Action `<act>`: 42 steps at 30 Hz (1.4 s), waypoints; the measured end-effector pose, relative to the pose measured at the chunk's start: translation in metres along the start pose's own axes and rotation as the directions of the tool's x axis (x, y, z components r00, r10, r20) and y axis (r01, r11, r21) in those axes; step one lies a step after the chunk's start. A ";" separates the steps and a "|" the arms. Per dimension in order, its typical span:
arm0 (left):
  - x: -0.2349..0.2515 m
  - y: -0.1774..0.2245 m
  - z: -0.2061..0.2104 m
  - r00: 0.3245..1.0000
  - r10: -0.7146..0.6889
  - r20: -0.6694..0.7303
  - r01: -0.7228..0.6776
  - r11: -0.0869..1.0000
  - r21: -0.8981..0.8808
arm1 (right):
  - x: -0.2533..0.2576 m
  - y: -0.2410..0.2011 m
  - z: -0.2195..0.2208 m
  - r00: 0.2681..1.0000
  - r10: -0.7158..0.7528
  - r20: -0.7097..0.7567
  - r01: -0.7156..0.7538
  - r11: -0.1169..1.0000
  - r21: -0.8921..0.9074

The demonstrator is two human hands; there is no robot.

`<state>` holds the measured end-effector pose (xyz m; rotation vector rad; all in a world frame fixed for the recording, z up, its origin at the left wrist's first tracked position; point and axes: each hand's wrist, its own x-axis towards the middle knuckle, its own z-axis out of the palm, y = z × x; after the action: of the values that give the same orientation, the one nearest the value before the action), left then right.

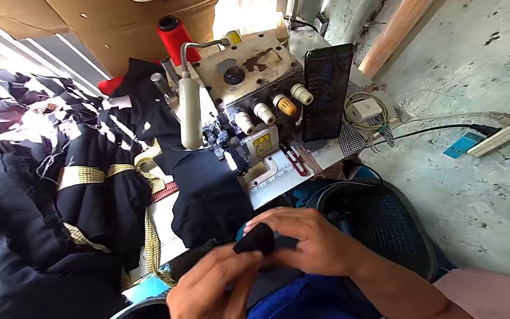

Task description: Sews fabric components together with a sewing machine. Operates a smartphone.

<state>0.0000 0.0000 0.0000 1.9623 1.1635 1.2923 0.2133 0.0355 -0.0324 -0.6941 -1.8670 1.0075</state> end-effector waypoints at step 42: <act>0.007 -0.039 0.003 0.928 -0.361 -0.096 0.329 0.911 -0.249 | -0.002 0.050 0.040 0.972 0.216 0.097 -0.233 0.946 0.224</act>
<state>-0.0111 0.0253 -0.0283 1.4412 1.2963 1.3203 0.1814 0.0451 -0.0870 -0.7487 -1.7180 1.3908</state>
